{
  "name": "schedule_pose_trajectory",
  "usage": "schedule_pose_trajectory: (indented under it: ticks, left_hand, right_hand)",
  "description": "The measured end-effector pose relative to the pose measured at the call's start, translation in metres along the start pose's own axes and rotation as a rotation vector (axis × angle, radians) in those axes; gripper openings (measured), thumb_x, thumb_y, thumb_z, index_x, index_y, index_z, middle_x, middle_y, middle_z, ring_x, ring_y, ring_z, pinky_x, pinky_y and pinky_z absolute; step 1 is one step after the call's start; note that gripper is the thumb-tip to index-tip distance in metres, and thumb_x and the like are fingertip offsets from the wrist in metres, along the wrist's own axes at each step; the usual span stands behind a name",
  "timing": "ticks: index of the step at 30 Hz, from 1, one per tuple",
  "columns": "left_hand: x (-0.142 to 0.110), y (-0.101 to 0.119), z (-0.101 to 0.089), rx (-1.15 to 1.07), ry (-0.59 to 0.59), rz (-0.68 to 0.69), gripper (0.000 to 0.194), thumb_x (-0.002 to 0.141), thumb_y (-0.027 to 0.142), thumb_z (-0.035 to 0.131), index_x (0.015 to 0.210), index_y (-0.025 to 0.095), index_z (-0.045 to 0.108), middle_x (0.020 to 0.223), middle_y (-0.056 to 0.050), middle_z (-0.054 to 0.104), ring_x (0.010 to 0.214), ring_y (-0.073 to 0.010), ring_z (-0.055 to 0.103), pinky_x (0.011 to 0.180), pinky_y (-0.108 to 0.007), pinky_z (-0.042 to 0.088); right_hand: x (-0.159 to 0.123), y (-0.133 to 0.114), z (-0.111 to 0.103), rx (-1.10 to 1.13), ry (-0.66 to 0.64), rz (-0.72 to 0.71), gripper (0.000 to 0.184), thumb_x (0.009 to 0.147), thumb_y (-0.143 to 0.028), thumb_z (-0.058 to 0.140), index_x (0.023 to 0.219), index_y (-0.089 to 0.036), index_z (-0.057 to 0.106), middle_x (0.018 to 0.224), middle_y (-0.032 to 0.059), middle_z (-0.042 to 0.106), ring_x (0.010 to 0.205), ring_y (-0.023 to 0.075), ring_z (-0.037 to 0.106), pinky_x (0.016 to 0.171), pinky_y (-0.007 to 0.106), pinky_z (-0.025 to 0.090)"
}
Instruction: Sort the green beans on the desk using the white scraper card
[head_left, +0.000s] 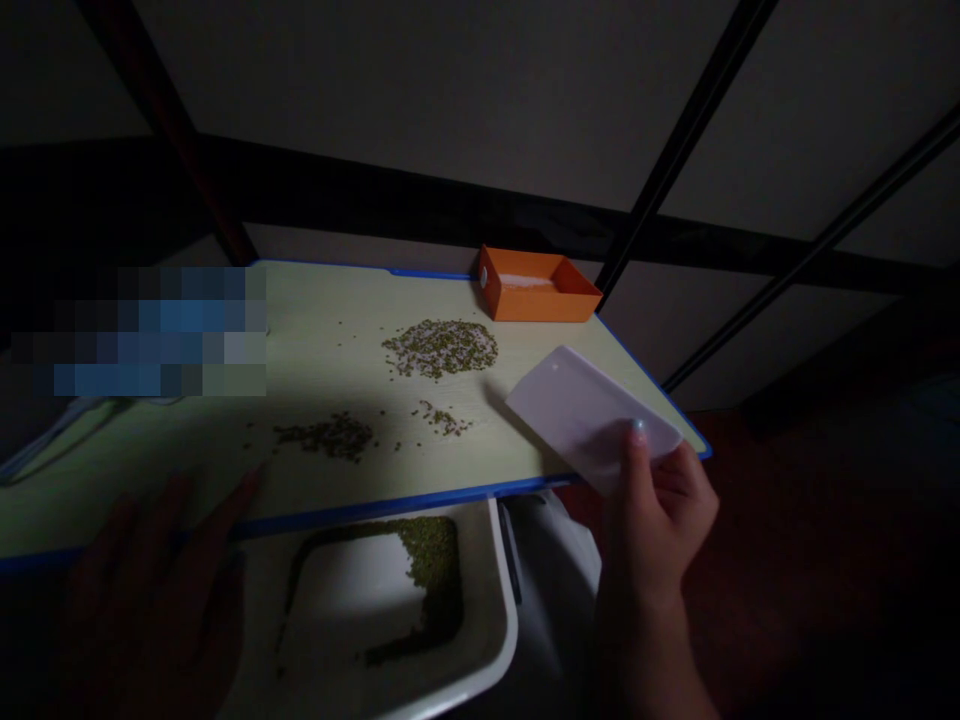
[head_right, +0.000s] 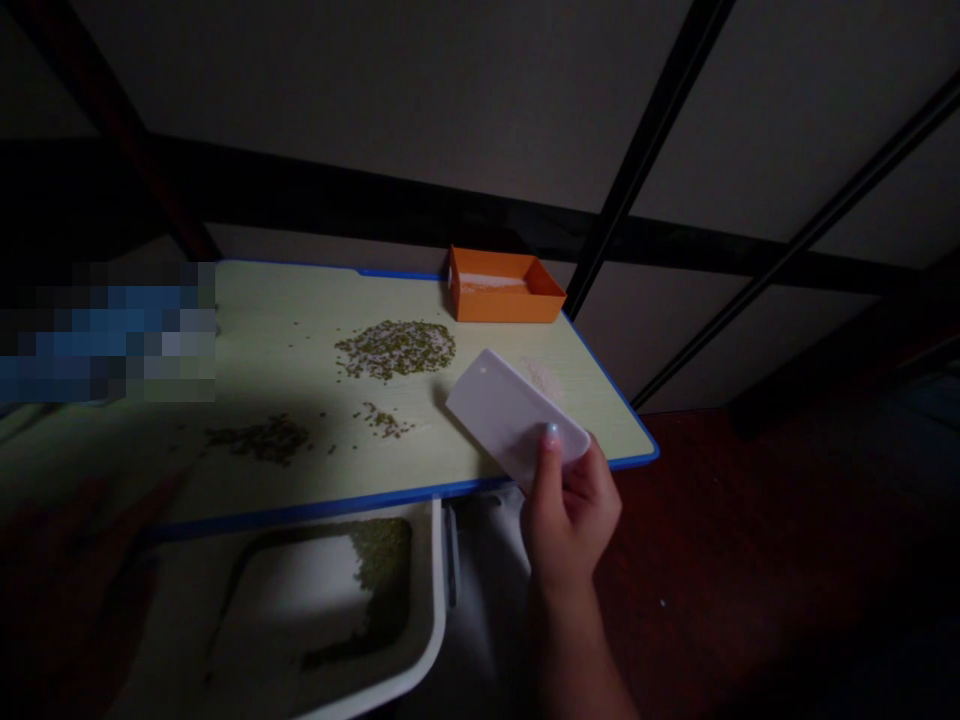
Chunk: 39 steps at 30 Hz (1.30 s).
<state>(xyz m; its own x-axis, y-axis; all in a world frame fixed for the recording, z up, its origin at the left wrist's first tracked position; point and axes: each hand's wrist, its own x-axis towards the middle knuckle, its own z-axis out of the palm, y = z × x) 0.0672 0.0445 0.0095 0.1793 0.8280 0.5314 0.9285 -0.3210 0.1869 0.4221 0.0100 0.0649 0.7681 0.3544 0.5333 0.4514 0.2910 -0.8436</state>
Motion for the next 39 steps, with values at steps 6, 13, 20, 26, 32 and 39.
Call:
schedule_pose_trajectory:
  ticks: [6, 13, 20, 26, 32, 39]
  left_hand:
    - [0.003, 0.002, 0.000, -0.026, 0.014, 0.020, 0.074, 0.089, 0.026, 0.046, 0.156, 0.046, 0.023, 0.177, -0.003, 0.019, 0.161, -0.0435, 0.022, 0.127, -0.077, 0.029]
    - [0.001, 0.000, -0.001, -0.028, 0.024, 0.031, 0.072, 0.090, 0.026, 0.047, 0.156, 0.045, 0.025, 0.176, -0.003, 0.021, 0.160, -0.0424, 0.026, 0.127, -0.075, 0.031]
    - [0.002, 0.002, -0.002, -0.037, 0.017, -0.002, 0.070, 0.091, 0.028, 0.045, 0.156, 0.046, 0.025, 0.176, -0.002, 0.020, 0.161, -0.0423, 0.023, 0.128, -0.075, 0.029]
    - [0.000, 0.000, -0.001, -0.047, 0.026, 0.010, 0.070, 0.091, 0.028, 0.045, 0.155, 0.048, 0.024, 0.177, 0.002, 0.018, 0.161, -0.0428, 0.024, 0.128, -0.076, 0.029]
    - [0.000, 0.000, 0.000, -0.039, 0.022, 0.018, 0.072, 0.091, 0.028, 0.045, 0.155, 0.049, 0.023, 0.178, 0.004, 0.015, 0.161, -0.0428, 0.023, 0.128, -0.077, 0.029]
    - [0.001, 0.002, -0.001, -0.049, 0.039, 0.016, 0.079, 0.086, 0.023, 0.047, 0.155, 0.051, 0.021, 0.178, 0.009, 0.011, 0.162, -0.0393, 0.020, 0.131, -0.073, 0.026]
  right_hand:
    - [-0.018, -0.006, 0.008, -0.001, -0.174, 0.048, 0.021, 0.092, -0.036, 0.069, 0.083, -0.019, 0.075, 0.068, 0.0017, 0.074, 0.058, 0.0143, 0.067, 0.050, 0.023, 0.050]
    - [-0.016, -0.006, 0.014, -0.054, -0.199, 0.012, 0.025, 0.092, -0.037, 0.067, 0.078, -0.018, 0.074, 0.061, -0.0002, 0.068, 0.053, 0.0127, 0.062, 0.047, 0.022, 0.045]
    - [-0.018, -0.005, 0.010, 0.017, -0.199, 0.077, 0.026, 0.090, -0.040, 0.071, 0.076, -0.019, 0.074, 0.063, 0.0004, 0.070, 0.056, 0.0136, 0.063, 0.050, 0.023, 0.048]
    - [-0.018, -0.004, 0.008, 0.026, -0.229, 0.104, 0.028, 0.089, -0.042, 0.073, 0.076, -0.018, 0.075, 0.062, -0.0001, 0.068, 0.055, 0.0128, 0.060, 0.050, 0.023, 0.046]
    - [-0.015, -0.001, 0.010, 0.007, -0.198, 0.089, 0.027, 0.091, -0.039, 0.070, 0.075, -0.018, 0.075, 0.064, 0.0018, 0.072, 0.057, 0.0153, 0.066, 0.050, 0.024, 0.049]
    - [-0.020, -0.001, 0.015, -0.003, -0.242, 0.042, 0.026, 0.094, -0.038, 0.067, 0.080, -0.018, 0.076, 0.066, 0.0012, 0.072, 0.058, 0.0148, 0.066, 0.054, 0.024, 0.051]
